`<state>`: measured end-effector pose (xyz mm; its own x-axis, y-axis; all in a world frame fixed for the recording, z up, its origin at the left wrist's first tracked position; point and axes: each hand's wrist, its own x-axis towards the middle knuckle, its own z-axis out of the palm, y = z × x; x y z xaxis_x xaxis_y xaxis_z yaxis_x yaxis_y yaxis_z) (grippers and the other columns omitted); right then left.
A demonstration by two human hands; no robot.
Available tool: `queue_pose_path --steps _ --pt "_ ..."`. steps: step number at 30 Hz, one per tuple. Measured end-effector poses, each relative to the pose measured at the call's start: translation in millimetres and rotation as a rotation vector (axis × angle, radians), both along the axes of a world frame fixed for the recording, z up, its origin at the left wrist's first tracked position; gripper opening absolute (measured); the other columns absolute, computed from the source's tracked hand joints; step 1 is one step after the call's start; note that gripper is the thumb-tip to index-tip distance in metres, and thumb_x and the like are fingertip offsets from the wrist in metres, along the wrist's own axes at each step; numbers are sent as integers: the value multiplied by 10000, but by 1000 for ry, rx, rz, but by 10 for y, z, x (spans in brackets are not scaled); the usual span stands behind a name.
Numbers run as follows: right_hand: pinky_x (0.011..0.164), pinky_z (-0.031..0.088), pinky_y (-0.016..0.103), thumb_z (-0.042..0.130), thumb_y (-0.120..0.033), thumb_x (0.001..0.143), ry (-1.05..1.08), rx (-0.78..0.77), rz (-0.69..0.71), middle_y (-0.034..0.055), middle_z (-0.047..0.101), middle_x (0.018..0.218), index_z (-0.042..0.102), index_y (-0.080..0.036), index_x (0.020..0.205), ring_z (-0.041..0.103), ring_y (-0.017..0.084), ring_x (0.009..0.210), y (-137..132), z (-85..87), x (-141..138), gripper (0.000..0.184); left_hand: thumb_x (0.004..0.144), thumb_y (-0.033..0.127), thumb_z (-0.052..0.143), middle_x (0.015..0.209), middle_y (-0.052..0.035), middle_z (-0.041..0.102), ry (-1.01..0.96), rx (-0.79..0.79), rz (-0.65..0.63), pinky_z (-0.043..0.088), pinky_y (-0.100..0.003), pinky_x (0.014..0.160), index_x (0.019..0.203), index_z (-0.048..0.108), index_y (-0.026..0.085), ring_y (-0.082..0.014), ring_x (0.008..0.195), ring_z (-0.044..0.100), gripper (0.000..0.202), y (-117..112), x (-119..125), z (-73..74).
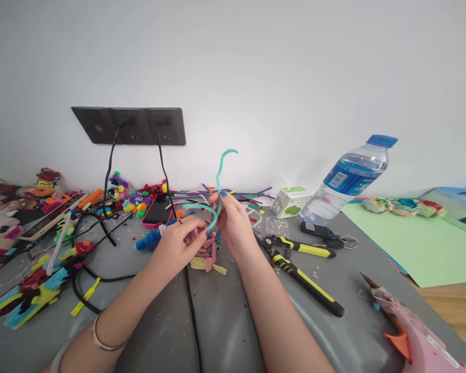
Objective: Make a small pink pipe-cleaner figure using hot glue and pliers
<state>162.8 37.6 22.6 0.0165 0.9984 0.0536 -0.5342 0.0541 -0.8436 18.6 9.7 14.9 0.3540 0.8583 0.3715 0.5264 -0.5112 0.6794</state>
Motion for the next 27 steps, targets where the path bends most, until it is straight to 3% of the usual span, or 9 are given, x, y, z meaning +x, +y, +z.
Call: queue_pose_path --steps 5,7,11,13,17,20,23,27 --pt "524 346 241 688 -530 784 -280 93 -50 -23 498 644 670 -198 734 422 113 574 9 -58 30 336 893 305 509 604 25 506 -198 -14 97 331 -233 562 716 534 182 -111 557 461 217 29 -35 25" --pt "557 351 250 654 -529 817 -363 151 -30 -10 520 665 680 -200 734 435 123 605 9 -77 26 341 896 346 497 601 35 477 -328 -114 121 324 -225 530 740 526 185 -106 536 447 227 70 -41 12" --pt "610 368 259 641 -489 844 -450 206 47 2 547 690 696 -198 748 467 140 671 -2 -102 4 311 877 408 522 658 32 476 -481 -324 31 322 -213 499 748 516 184 -97 540 432 259 134 -44 1" --pt "592 366 251 661 -479 826 -380 151 74 -6 525 668 678 -195 741 452 134 651 -6 -92 -1 296 867 391 529 649 27 463 -459 -333 -12 329 -213 520 698 501 178 -103 571 430 273 138 -48 13" --pt "540 376 224 682 -408 808 -8 -50 104 -36 452 637 559 -206 704 432 115 595 -12 1 17 258 864 310 498 631 29 415 -344 -297 -114 297 -221 551 651 450 176 -107 615 398 257 117 -59 28" --pt "555 415 213 605 -298 872 232 -118 172 -50 366 628 486 -207 689 439 106 585 -22 92 39 237 871 278 470 619 45 314 -299 -364 -219 249 -229 531 639 356 187 -92 578 311 274 100 -55 22" --pt "521 404 196 481 -220 944 395 -175 252 -62 262 600 463 -202 689 336 93 506 -32 140 55 257 892 273 446 623 49 261 -290 -424 -281 231 -229 515 641 299 195 -85 556 280 301 69 -40 20" --pt "447 345 182 426 -205 976 415 -210 308 -68 188 590 431 -203 673 212 99 470 -36 127 57 303 917 255 396 585 49 388 -327 -516 -370 310 -217 509 654 304 204 -87 512 444 283 8 -12 38"
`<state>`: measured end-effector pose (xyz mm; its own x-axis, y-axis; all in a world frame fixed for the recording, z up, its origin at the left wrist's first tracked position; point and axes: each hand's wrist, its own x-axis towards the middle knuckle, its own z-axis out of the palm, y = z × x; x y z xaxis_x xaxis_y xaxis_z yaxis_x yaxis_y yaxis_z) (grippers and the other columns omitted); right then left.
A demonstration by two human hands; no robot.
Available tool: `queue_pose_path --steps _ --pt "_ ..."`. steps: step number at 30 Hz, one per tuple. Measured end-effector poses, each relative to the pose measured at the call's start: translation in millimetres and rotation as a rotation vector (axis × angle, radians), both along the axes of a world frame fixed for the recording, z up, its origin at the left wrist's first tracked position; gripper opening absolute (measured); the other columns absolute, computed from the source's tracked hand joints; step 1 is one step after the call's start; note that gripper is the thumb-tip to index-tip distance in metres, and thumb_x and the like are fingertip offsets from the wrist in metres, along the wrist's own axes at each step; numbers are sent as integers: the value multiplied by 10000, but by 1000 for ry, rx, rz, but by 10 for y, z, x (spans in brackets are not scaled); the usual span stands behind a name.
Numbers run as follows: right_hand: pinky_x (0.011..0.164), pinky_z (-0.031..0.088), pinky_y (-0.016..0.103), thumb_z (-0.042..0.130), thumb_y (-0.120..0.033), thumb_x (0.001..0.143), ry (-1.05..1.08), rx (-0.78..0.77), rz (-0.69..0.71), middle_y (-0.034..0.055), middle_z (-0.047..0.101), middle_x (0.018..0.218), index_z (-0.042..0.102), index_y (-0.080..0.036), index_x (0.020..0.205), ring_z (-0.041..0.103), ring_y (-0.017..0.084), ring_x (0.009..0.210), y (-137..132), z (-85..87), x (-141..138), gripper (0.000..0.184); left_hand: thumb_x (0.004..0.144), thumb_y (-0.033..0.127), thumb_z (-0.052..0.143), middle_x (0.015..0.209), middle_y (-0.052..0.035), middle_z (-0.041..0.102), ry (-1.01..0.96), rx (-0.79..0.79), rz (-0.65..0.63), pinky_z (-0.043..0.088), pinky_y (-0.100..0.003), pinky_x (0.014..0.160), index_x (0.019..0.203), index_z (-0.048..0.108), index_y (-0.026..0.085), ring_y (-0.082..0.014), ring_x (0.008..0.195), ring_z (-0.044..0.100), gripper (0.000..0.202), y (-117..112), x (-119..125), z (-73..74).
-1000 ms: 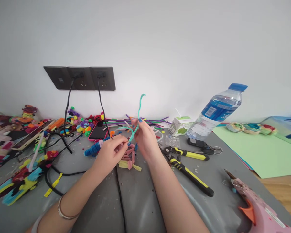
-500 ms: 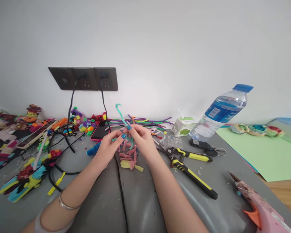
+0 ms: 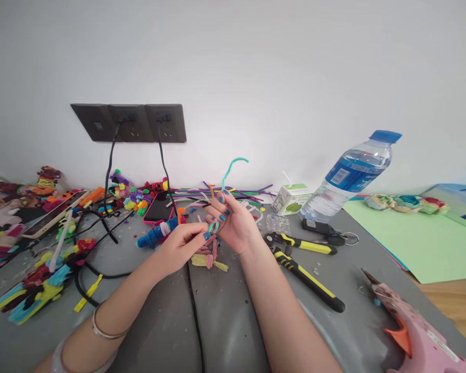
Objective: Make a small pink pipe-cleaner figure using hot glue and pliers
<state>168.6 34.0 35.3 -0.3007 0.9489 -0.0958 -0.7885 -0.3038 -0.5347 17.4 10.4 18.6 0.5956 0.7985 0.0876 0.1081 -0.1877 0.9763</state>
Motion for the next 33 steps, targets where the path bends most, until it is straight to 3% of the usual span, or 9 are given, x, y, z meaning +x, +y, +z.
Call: queue_pose_path --steps 2,5,11,19,21,24,26,28,33 --pt "444 346 180 456 -200 967 -36 9 11 -70 175 593 409 -207 663 193 98 468 4 -21 -7 308 910 223 385 562 42 463 14 29 -16 347 -218 518 647 307 206 -103 521 524 275 -29 15 15" --pt "457 367 180 477 -190 962 -65 -7 38 -76 179 588 378 -208 653 198 90 461 38 -50 10 325 880 169 375 538 32 506 98 146 -7 350 -224 530 616 327 204 -108 533 523 271 -78 48 38" --pt "435 345 153 476 -125 954 40 -40 -196 -95 181 540 362 -203 668 210 71 418 169 -55 236 318 789 91 441 559 56 319 205 444 -82 259 -253 559 620 250 195 -96 542 291 276 -202 126 73" --pt "475 419 164 526 -162 928 28 29 -267 -94 285 519 461 -206 726 334 65 424 192 -81 303 217 850 130 435 645 18 522 212 421 -16 310 -233 573 655 508 180 -108 601 452 215 -92 0 102" --pt "529 470 177 563 -168 890 -28 8 -369 -90 360 529 509 -213 758 393 64 450 207 -107 338 150 870 155 454 672 17 539 260 443 51 317 -228 579 694 552 178 -105 597 454 203 -10 -71 79" --pt "589 512 202 662 -217 794 -185 -24 -531 -74 487 594 585 -226 805 500 74 522 227 -149 379 78 879 221 521 744 0 594 275 470 287 341 -231 602 798 650 187 -116 633 487 156 141 -215 36" --pt "614 522 224 729 -270 721 -334 18 -539 -60 541 642 630 -225 834 555 90 580 224 -171 374 157 851 250 579 830 -24 651 202 425 440 365 -233 611 856 707 196 -132 677 526 138 234 -313 18" --pt "625 515 241 765 -326 678 -479 80 -442 -48 565 658 668 -215 853 576 105 613 203 -183 341 229 809 267 632 874 -41 682 77 319 525 397 -233 620 880 737 192 -147 714 564 147 301 -390 13" --pt "647 484 250 761 -434 701 -696 225 -174 -30 597 668 705 -194 915 565 113 647 119 -177 232 326 736 291 701 677 -2 622 -213 -69 567 453 -226 627 866 713 163 -125 639 568 183 355 -454 12"
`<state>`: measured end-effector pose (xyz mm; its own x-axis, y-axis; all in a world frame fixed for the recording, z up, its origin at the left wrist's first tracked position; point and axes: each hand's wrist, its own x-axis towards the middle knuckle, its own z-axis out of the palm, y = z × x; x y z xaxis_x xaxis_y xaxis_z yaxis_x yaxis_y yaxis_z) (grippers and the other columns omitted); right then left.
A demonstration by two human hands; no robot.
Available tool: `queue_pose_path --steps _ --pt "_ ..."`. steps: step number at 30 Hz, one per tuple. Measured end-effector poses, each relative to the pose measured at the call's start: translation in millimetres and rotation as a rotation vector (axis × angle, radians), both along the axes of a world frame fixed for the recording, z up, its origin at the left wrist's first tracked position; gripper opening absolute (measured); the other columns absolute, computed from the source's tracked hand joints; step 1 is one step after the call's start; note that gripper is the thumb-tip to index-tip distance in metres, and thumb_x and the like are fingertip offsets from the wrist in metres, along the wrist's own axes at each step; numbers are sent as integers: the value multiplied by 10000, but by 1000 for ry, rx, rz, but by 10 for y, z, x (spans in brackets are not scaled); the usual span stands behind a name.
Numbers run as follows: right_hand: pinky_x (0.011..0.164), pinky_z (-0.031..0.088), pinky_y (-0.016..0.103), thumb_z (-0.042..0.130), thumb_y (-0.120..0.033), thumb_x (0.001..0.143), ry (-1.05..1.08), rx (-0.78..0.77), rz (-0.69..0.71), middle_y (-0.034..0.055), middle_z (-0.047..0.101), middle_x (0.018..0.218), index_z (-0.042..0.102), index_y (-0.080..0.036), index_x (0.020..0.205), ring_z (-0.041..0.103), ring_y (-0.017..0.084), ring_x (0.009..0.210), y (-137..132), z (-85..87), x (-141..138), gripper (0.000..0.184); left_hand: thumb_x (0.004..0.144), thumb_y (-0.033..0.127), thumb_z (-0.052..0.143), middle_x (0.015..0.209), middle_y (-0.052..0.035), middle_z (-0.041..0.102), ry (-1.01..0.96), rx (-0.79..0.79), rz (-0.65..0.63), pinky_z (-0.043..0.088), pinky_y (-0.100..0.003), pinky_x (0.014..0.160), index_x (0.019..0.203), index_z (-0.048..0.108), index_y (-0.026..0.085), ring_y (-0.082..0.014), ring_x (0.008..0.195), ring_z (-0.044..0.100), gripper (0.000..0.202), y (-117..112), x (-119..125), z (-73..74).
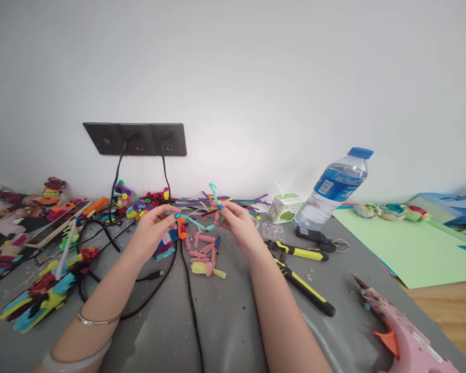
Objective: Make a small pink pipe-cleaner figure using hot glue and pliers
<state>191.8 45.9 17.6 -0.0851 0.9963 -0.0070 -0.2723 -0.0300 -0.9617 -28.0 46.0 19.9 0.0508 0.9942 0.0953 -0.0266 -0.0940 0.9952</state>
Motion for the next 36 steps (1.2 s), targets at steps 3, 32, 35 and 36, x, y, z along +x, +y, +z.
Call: queue_pose_path --steps 3,32,35,36 --pt "621 460 245 751 -437 725 -61 -7 113 -42 588 629 672 -193 952 536 106 596 -28 9 -31 343 740 275 697 687 10 603 -35 -43 -13 463 -218 657 874 691 160 -110 661 569 177 -14 17 -7" --pt "537 442 231 650 -469 839 -231 20 419 -9 621 647 620 -195 806 556 121 569 -136 20 -110 278 707 302 773 611 34 576 -116 -147 -198 390 -183 454 825 634 143 -68 488 499 241 -46 -109 131" --pt "742 502 298 629 -500 862 -141 39 347 60 690 980 671 -227 1069 641 185 847 -136 30 -94 346 729 234 761 644 5 629 -407 -175 -94 470 -174 510 794 648 139 -76 546 566 161 -1 -292 224" --pt "775 502 312 619 -510 867 -111 38 323 71 683 1042 663 -238 1119 639 196 894 -130 23 -84 373 750 209 738 647 5 633 -535 -163 -30 496 -168 535 783 648 146 -78 571 588 115 19 -373 253"
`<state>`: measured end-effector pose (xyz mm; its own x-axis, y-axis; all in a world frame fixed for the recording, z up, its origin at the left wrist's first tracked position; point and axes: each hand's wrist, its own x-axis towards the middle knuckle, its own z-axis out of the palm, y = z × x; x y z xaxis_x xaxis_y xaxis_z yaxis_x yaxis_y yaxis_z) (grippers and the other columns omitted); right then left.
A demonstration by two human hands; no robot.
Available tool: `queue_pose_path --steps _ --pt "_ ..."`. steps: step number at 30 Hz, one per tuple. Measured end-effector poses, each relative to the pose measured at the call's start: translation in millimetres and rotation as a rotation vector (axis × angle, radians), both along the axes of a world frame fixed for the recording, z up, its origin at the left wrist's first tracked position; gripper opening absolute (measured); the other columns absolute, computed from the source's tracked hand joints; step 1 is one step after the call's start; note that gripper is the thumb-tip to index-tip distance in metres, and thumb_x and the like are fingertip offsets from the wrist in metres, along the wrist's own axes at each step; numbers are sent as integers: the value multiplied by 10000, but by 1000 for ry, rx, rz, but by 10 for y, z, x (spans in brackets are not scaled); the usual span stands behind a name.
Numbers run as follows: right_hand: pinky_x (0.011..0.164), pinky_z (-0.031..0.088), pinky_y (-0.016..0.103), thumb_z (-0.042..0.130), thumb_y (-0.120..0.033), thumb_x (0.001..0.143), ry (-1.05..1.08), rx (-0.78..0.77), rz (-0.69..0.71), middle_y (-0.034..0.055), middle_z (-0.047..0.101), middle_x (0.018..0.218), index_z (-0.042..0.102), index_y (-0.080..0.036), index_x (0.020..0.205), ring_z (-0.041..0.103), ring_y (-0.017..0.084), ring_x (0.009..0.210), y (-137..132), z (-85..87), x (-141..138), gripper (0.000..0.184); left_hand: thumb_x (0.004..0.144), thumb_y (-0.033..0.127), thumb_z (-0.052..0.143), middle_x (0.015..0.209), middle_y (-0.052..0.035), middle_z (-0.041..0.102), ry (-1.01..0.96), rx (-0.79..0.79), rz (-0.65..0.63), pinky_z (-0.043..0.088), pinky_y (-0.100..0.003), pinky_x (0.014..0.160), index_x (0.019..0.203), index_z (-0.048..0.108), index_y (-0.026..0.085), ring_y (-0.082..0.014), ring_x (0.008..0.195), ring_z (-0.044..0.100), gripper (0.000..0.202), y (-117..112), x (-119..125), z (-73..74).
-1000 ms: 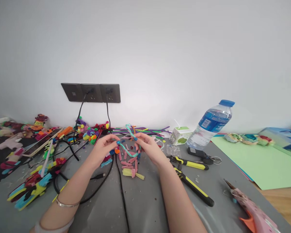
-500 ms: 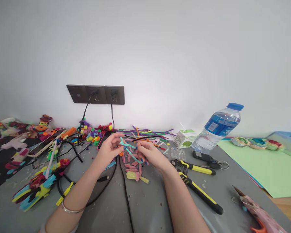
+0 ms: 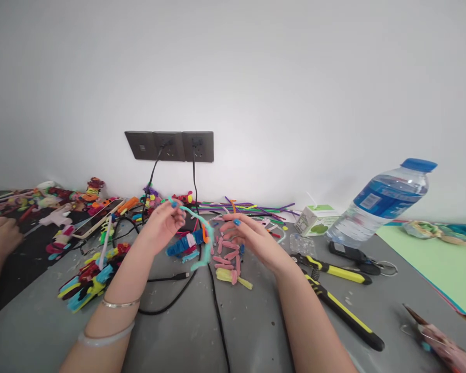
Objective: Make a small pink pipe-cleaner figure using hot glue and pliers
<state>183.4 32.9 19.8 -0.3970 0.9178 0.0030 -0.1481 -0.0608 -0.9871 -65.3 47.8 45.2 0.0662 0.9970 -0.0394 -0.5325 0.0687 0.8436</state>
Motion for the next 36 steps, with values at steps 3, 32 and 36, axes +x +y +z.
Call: queue_pose_path --steps 3,32,36 --pt "790 500 333 628 -528 856 52 -17 -62 84 683 1045 670 -241 1117 640 204 889 23 -30 23 390 852 170 627 696 22 663 -356 105 281 530 -105 626 794 646 183 -50 677 635 62 56 -280 61" --pt "677 481 285 798 -501 646 123 -111 -353 13 657 739 707 -217 856 582 145 671 154 -135 48 364 909 260 532 880 -78 717 445 511 -149 525 -256 746 988 609 163 -139 785 654 146 -292 623 -203" --pt "638 463 270 801 -476 627 136 -108 -398 4 642 707 692 -210 825 563 130 631 158 -121 49 349 909 192 464 903 -68 720 624 501 -30 523 -249 726 1012 598 167 -127 754 654 171 -227 580 -267"
